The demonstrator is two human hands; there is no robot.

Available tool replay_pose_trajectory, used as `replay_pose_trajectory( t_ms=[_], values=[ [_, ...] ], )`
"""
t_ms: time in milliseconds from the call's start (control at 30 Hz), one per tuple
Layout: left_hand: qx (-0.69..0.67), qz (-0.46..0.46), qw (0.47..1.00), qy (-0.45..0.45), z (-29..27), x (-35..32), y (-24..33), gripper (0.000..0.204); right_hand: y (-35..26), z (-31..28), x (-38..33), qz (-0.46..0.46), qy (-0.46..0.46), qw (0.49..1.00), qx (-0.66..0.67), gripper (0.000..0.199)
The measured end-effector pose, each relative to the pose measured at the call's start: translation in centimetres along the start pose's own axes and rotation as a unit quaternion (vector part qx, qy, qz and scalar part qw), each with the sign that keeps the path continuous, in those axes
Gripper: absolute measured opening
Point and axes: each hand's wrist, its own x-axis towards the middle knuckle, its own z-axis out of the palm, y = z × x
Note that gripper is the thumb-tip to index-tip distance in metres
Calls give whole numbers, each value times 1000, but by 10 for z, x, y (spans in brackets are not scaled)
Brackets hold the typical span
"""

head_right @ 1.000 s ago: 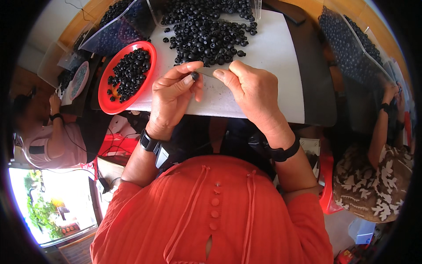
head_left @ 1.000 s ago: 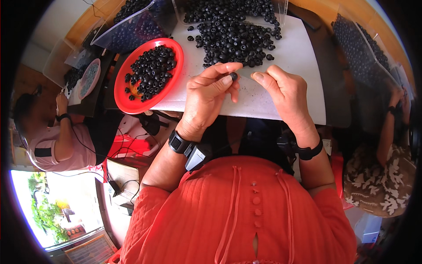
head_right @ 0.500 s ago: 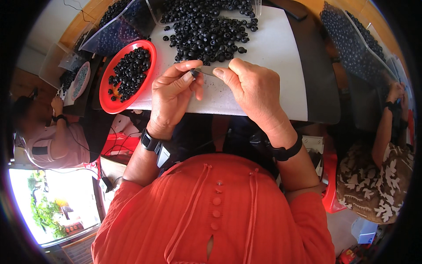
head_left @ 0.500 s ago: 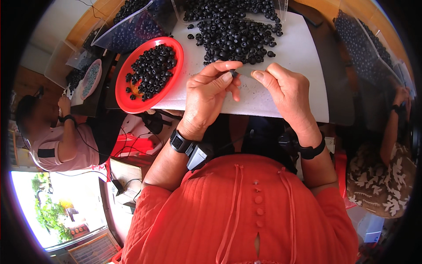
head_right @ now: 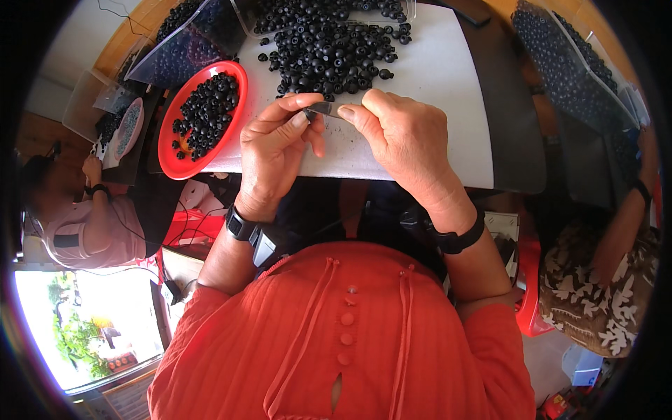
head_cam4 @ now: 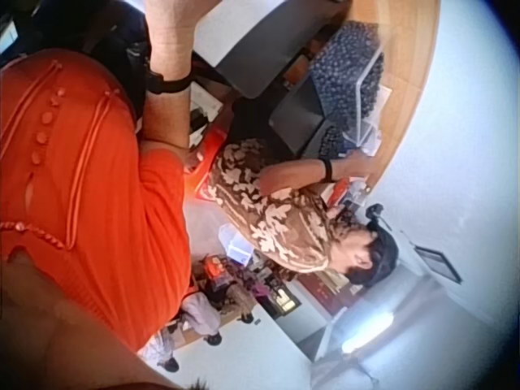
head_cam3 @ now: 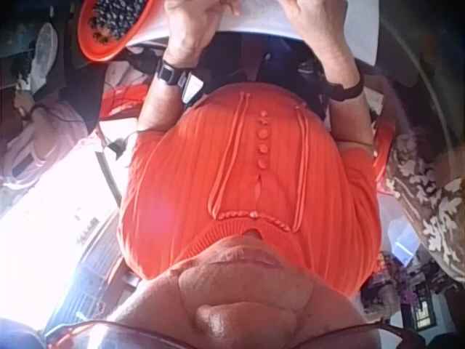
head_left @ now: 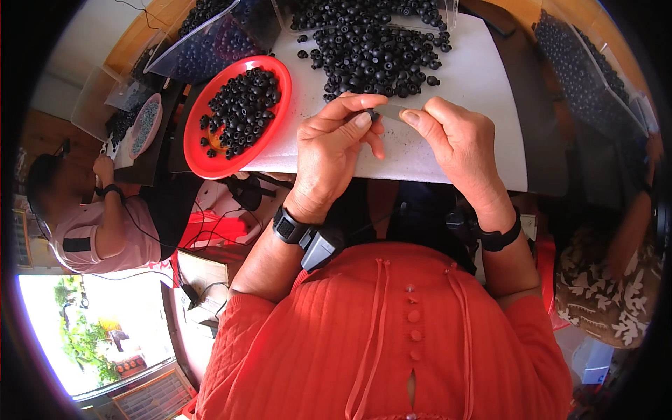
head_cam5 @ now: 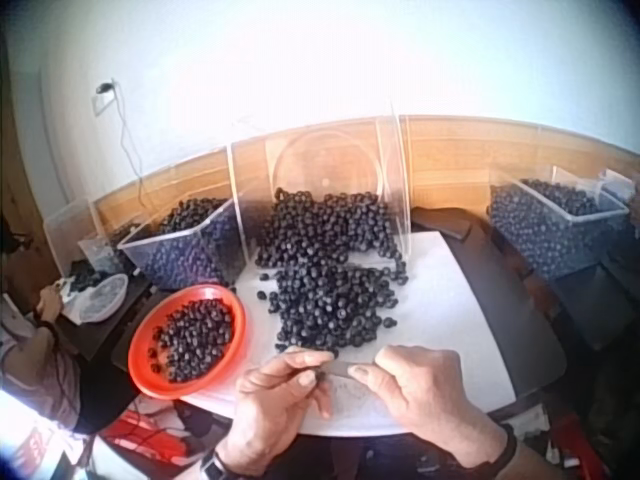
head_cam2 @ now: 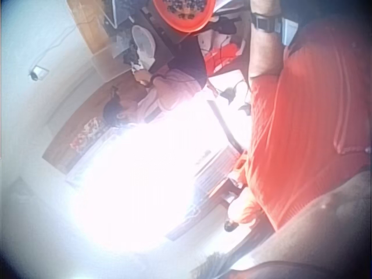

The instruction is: Manually trimming flash or excess material from small black rubber or plastic parts using a knife.

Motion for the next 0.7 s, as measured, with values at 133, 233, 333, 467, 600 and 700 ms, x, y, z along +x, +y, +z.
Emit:
replay_pose_trajectory(
  t_ms=[133, 233, 333, 467, 600, 700],
  values=[
    [1, 3, 1000, 0, -1, -1, -1, 25, 1, 1, -1, -6, 3, 1000, -7, 43],
    [4, 11, 1000, 3, 0, 0, -1, 25, 2, 3, -1, -15, 9, 1000, -17, 43],
    [6, 3, 1000, 2, 0, 0, 0, 24, 2, 3, -1, -23, 13, 1000, -14, 43],
    [9, -1, 1000, 6, 0, 0, 0, 24, 3, 3, -1, -27, 12, 999, -16, 43],
    [5, -5, 1000, 6, 0, 0, 0, 23, 4, 3, -2, -34, 13, 999, -14, 42],
    [1, -8, 1000, 5, -1, 0, -1, 23, 3, 2, -2, -34, 12, 999, -3, 41]
  ],
)
